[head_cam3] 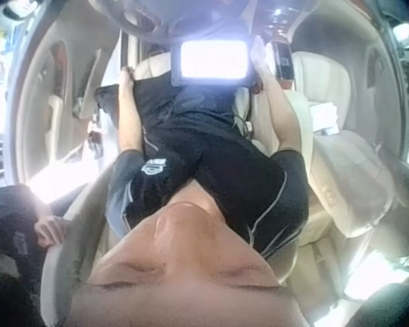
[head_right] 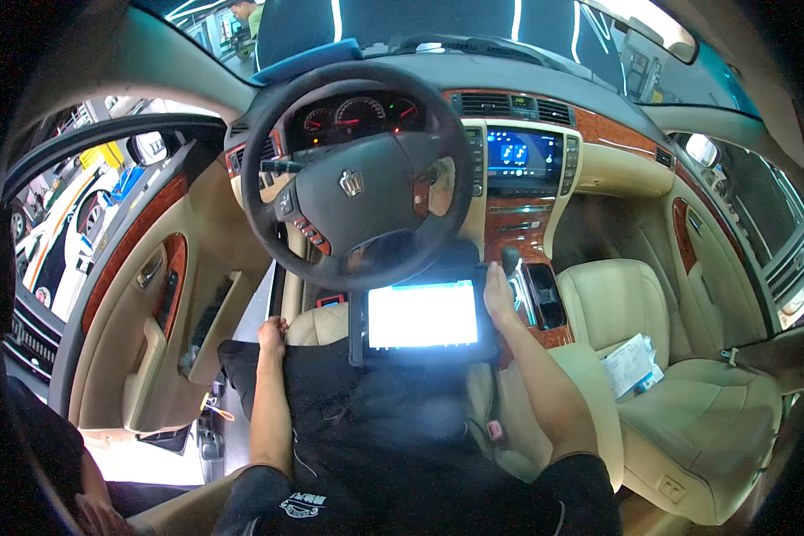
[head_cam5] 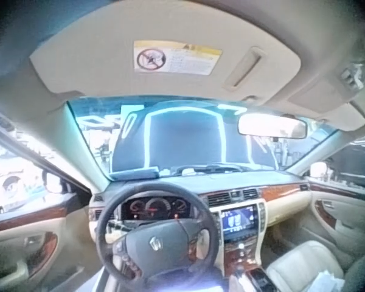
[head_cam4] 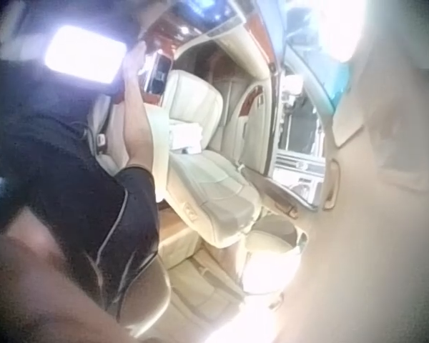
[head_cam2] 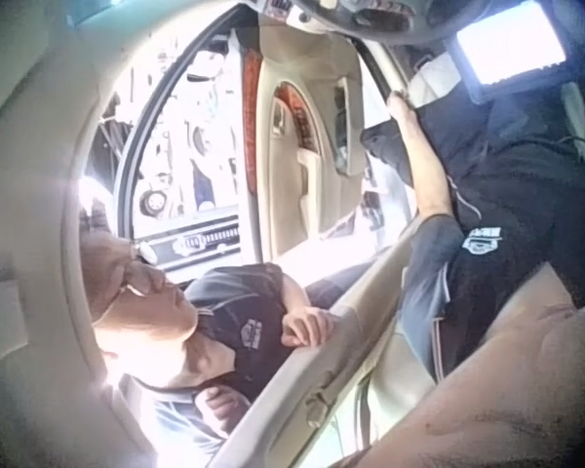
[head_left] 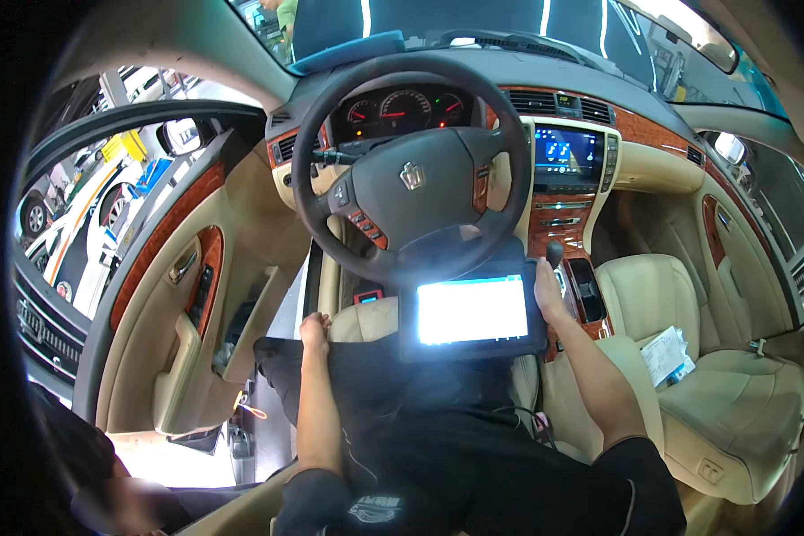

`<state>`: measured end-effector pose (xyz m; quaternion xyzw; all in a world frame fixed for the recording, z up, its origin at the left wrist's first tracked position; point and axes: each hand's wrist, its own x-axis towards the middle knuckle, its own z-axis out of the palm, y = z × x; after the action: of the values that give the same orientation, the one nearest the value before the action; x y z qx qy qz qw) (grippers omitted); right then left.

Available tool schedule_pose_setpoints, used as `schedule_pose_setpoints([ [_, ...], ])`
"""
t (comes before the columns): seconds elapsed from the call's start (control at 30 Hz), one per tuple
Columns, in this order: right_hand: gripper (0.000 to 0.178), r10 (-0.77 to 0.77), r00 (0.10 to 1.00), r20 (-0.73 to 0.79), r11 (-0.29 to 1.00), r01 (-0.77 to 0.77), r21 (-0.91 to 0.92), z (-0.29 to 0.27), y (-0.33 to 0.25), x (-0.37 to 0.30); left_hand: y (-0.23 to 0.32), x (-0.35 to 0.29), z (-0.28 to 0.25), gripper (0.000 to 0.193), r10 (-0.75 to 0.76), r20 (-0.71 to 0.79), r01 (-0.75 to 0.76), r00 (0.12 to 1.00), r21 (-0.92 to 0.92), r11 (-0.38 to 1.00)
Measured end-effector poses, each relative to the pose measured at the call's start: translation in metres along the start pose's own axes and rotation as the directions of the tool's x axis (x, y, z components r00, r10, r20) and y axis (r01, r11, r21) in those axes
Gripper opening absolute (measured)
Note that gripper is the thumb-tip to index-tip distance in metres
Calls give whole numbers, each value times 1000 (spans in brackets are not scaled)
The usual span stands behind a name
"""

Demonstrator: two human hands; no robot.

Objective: Using a diagnostic tablet to check vehicle systems while sitting in the driver's seat.

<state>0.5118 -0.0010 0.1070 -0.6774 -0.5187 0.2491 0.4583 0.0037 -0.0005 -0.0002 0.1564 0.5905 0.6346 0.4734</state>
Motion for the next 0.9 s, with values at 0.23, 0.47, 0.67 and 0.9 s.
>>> schedule_pose_setpoints([
  [0.23,57,55,987,153,998,-57,5,-5,-10,0,4,0,0,16,7,7,-7,1000,-3,1000],
  [0.47,54,72,997,14,994,-73,85,-2,-6,3,6,-3,0,19,-18,-7,18,1000,30,999],
  [0.67,50,114,992,59,976,-123,181,0,2,4,5,-3,-3,18,-18,15,18,1000,11,1000],
  [0.9,47,207,974,89,932,-224,285,-2,-10,1,9,-12,6,14,-23,-22,24,999,4,1000],
])
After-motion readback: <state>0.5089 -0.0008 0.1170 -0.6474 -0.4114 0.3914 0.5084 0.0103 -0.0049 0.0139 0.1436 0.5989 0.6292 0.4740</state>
